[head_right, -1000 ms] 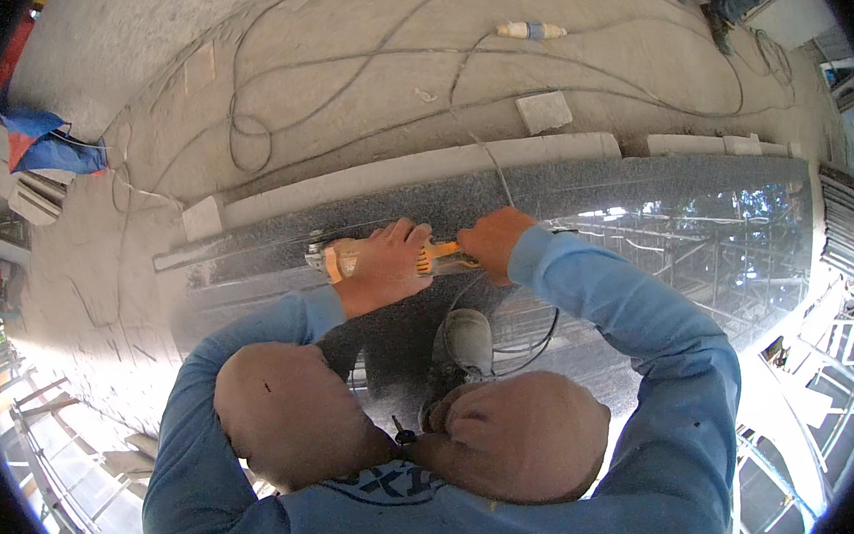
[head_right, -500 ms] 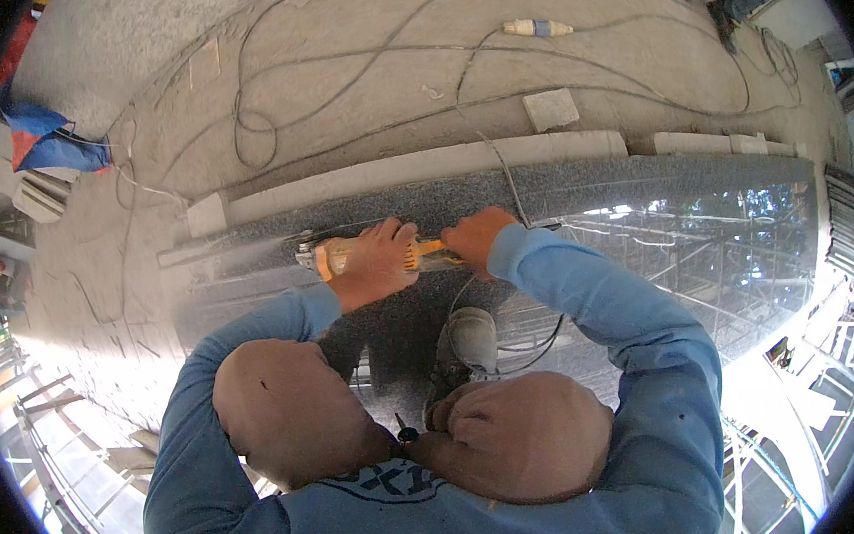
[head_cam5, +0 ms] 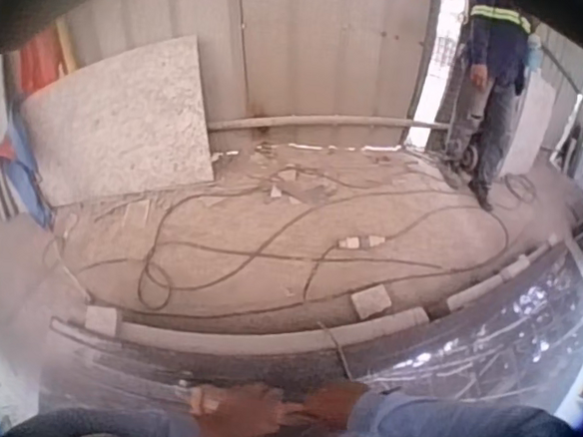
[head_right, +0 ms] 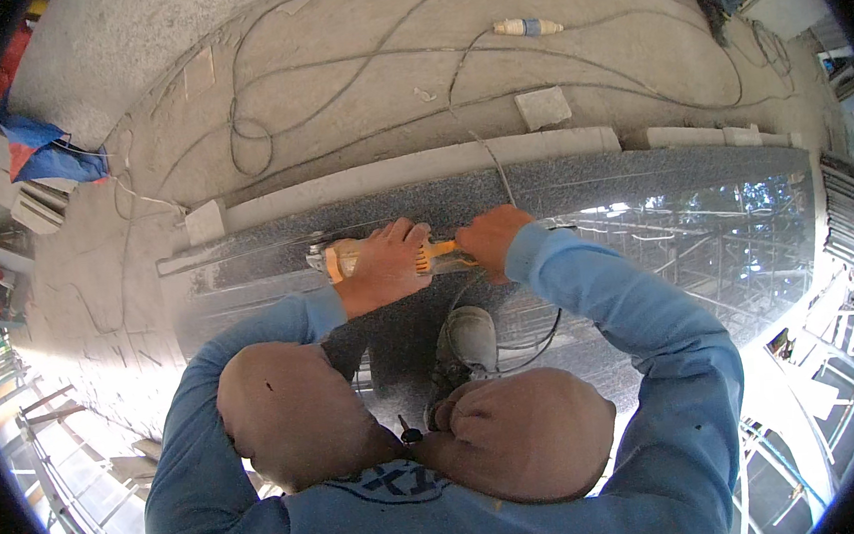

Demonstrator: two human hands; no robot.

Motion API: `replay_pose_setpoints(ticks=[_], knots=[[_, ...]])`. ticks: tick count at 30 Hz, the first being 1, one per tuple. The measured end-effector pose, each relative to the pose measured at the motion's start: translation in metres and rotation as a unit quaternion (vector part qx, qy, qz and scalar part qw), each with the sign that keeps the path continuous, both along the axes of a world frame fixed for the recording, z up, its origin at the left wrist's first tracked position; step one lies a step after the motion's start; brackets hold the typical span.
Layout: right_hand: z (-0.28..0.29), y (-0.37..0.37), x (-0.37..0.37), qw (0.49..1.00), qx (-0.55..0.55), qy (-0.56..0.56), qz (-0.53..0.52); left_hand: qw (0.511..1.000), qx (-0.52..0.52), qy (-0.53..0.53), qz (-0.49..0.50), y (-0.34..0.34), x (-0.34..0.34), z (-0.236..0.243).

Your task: The person uses an angle grinder to smooth the surface of a large dark stone slab. The person holds the tool with both hands and moves it along the slab's surface, generating dust.

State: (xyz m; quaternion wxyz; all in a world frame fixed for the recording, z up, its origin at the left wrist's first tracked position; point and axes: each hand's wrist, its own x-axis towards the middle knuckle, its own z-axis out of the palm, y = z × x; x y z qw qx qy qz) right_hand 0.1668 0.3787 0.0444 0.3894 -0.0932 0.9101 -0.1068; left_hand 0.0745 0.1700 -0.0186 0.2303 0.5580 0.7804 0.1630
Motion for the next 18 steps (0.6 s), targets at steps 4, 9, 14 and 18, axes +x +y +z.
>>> replay_pose_setpoints(ticks=[4,9,14,18], knots=[[0.02,0.002,-0.003,1.0,0.002,0.005,0.0,1.0,0.004,-0.01,0.005,0.003,0.001,0.004],[0.007,-0.002,-0.006,1.0,0.005,-0.011,-0.01,1.0,-0.015,-0.006,0.004,-0.001,-0.002,-0.004],[-0.007,-0.009,-0.011,1.0,-0.008,-0.012,-0.011,0.998,-0.063,-0.006,0.002,-0.007,-0.008,-0.01],[-0.021,-0.014,-0.014,1.0,-0.019,0.011,0.0,0.998,-0.067,-0.004,0.008,-0.015,-0.013,-0.017]])
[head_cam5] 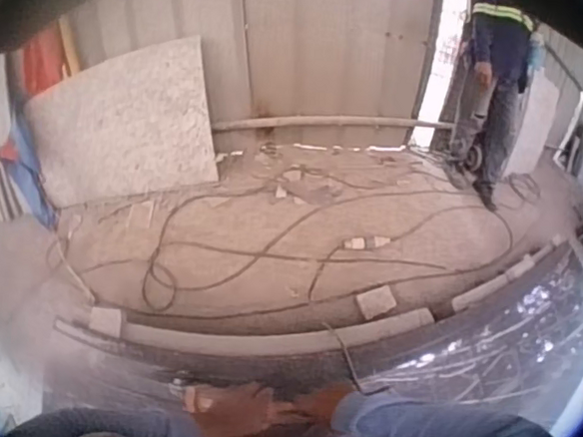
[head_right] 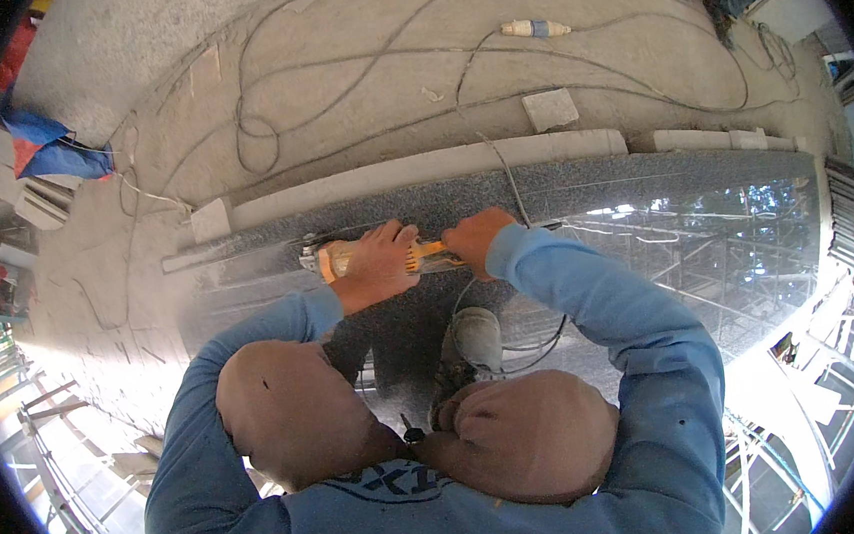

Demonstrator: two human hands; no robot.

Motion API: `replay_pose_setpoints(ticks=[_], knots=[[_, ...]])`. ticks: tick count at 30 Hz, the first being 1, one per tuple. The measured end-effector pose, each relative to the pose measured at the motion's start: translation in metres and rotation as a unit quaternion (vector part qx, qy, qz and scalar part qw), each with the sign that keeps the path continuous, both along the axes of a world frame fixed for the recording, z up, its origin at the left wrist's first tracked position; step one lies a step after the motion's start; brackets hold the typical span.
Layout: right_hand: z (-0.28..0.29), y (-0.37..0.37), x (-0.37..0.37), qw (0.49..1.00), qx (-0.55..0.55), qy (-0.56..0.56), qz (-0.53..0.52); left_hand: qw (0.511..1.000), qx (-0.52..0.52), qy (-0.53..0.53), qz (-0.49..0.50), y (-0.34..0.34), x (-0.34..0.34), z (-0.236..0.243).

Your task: The person uses an angle grinder to smooth the surface of a large dark stone slab. The person holds the tool with both hands and moves it along the slab's surface, generating dust.

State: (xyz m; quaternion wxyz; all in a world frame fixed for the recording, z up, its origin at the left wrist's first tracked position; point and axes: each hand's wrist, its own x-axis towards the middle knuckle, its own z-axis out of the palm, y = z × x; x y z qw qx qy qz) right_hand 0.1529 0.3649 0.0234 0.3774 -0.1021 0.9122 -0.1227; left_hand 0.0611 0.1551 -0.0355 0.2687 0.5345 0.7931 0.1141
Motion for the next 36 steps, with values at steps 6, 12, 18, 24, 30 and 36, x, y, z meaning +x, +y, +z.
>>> replay_pose_setpoints(ticks=[6,12,18,24,30,36], knots=[[0.005,0.001,-0.003,1.0,0.007,-0.001,0.018,0.999,0.031,0.01,0.003,0.0,0.001,0.0],[0.024,0.014,0.011,1.0,0.016,-0.003,0.003,0.999,0.054,0.001,0.004,0.016,0.014,0.015],[0.035,0.02,0.013,0.999,0.045,-0.006,0.009,0.998,0.063,-0.002,-0.001,0.024,0.017,0.02],[0.021,0.015,0.009,1.0,0.027,-0.01,0.003,0.999,0.052,0.007,0.0,0.017,0.012,0.011],[0.011,0.01,0.001,1.0,0.003,-0.011,0.001,1.0,0.007,0.008,0.007,0.012,0.007,0.006],[-0.012,0.008,0.0,1.0,-0.003,-0.001,0.003,1.0,-0.016,0.009,0.007,0.007,0.001,-0.002]])
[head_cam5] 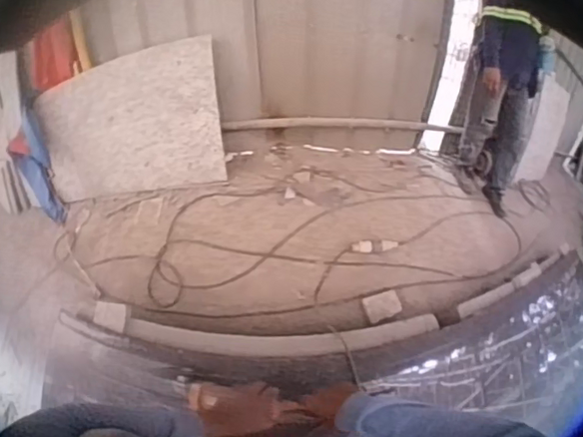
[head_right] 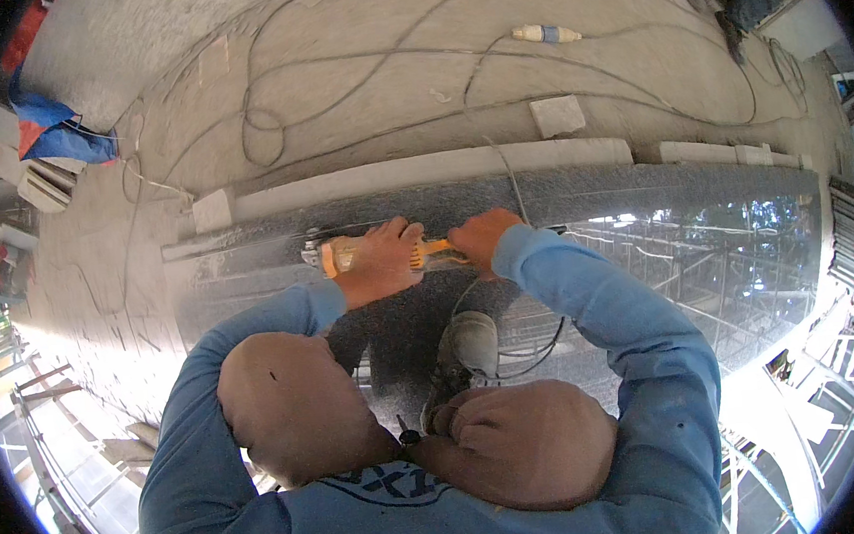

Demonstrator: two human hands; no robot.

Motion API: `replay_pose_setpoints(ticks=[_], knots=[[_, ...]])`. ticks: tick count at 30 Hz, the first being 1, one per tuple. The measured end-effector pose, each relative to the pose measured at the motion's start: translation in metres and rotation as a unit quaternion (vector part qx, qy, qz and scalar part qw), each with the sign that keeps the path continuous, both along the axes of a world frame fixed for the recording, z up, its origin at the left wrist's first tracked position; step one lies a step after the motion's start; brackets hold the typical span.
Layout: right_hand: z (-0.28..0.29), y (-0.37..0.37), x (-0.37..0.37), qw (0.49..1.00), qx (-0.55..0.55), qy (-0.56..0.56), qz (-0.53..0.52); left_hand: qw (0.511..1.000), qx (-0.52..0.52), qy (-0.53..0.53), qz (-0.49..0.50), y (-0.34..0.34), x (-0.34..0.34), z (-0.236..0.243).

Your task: The person uses an angle grinder to smooth the surface of a large dark stone slab. The person holds the tool with both hands and moves it along the slab's surface, generating dust.

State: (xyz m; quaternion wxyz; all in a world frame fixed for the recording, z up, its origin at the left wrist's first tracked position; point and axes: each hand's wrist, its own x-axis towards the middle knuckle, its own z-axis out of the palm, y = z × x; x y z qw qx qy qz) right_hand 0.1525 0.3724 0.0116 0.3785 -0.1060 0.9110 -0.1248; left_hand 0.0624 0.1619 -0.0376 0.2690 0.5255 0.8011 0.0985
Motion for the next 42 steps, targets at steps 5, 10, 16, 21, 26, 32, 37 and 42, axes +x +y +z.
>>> replay_pose_setpoints(ticks=[5,10,16,21,26,32,37,42], knots=[[0.002,-0.001,0.0,1.0,0.0,0.007,0.008,1.0,0.017,-0.016,0.003,0.001,0.001,0.006],[0.046,0.008,0.003,0.999,0.033,-0.028,0.0,0.999,0.037,-0.031,-0.002,0.014,0.009,0.017],[0.04,0.011,0.007,0.999,0.044,-0.016,0.0,0.997,0.067,-0.027,-0.003,0.016,0.01,0.019],[0.035,0.007,0.008,0.999,0.033,-0.018,-0.011,0.999,0.047,-0.017,-0.007,0.013,0.01,0.016],[0.017,0.004,0.005,1.0,0.008,0.001,-0.008,1.0,0.03,-0.008,-0.001,0.006,0.006,0.005],[0.001,-0.002,-0.001,1.0,0.011,-0.007,0.0,0.999,0.035,0.0,0.003,-0.001,0.001,-0.003],[0.023,0.005,0.007,1.0,0.011,0.008,0.0,0.999,0.045,-0.01,-0.008,0.009,0.008,0.011],[0.038,0.013,0.013,1.0,0.028,-0.003,-0.012,0.998,0.061,-0.017,-0.007,0.018,0.014,0.018]])
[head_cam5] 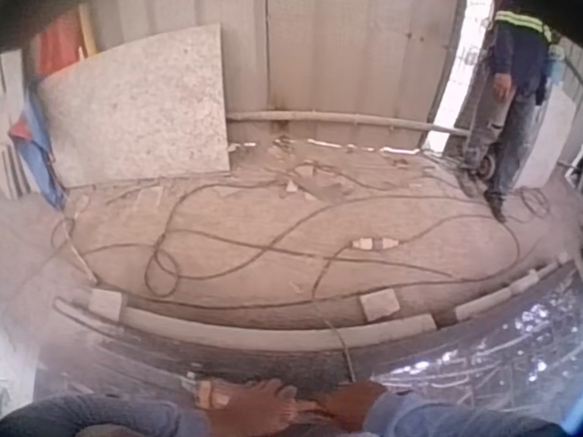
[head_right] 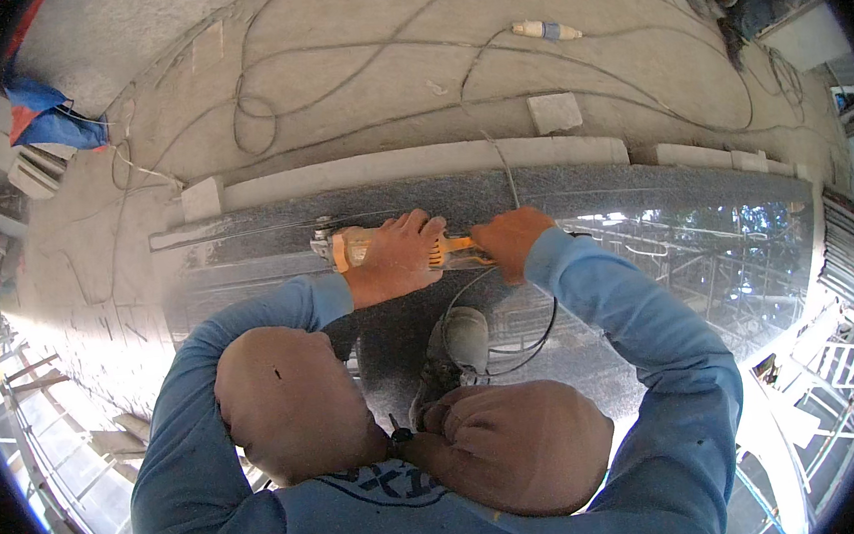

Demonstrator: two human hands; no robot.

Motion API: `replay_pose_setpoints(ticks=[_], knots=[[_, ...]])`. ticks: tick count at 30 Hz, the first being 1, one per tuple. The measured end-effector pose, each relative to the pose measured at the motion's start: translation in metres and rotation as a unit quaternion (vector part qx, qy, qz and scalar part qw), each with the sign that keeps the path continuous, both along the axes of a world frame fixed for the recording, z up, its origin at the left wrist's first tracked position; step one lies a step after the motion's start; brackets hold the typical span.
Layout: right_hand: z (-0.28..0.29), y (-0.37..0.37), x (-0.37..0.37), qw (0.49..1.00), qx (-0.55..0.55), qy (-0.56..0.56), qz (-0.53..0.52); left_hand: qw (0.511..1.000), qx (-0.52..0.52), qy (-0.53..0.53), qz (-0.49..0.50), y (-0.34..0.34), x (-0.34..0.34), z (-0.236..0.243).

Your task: The person uses an angle grinder to smooth the surface of a large dark stone slab. The person holds the tool with both hands and moves it along the slab's surface, generating dust.

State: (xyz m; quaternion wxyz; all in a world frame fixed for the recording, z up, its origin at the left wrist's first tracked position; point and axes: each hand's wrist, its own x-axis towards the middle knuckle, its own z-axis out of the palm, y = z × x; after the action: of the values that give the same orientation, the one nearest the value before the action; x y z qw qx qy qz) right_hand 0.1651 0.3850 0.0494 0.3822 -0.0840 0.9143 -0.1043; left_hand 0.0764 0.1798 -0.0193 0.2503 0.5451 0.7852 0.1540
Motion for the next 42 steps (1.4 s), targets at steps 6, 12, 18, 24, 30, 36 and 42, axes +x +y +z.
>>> replay_pose_setpoints(ticks=[6,12,18,24,30,36,42], knots=[[-0.002,-0.001,0.0,1.0,0.012,-0.007,0.002,1.0,-0.009,-0.003,-0.003,0.0,0.0,-0.002],[-0.024,-0.005,-0.004,1.0,-0.003,-0.006,0.005,0.999,-0.036,0.006,-0.001,-0.006,-0.005,-0.012],[-0.03,-0.014,-0.014,1.0,-0.013,-0.003,0.011,0.999,-0.041,0.013,0.008,-0.016,-0.012,-0.02],[-0.021,-0.008,-0.006,1.0,-0.006,0.003,0.014,1.0,-0.015,0.019,0.003,-0.009,-0.005,-0.014],[0.003,0.003,0.005,1.0,0.017,-0.008,-0.001,1.0,0.024,0.017,-0.008,0.004,0.005,-0.005],[0.002,0.002,0.004,0.999,0.036,-0.031,-0.006,0.999,0.032,0.009,0.001,0.005,0.005,-0.003],[-0.015,-0.001,0.0,1.0,-0.003,-0.004,0.002,1.0,0.006,0.013,-0.003,-0.004,-0.001,-0.015]])
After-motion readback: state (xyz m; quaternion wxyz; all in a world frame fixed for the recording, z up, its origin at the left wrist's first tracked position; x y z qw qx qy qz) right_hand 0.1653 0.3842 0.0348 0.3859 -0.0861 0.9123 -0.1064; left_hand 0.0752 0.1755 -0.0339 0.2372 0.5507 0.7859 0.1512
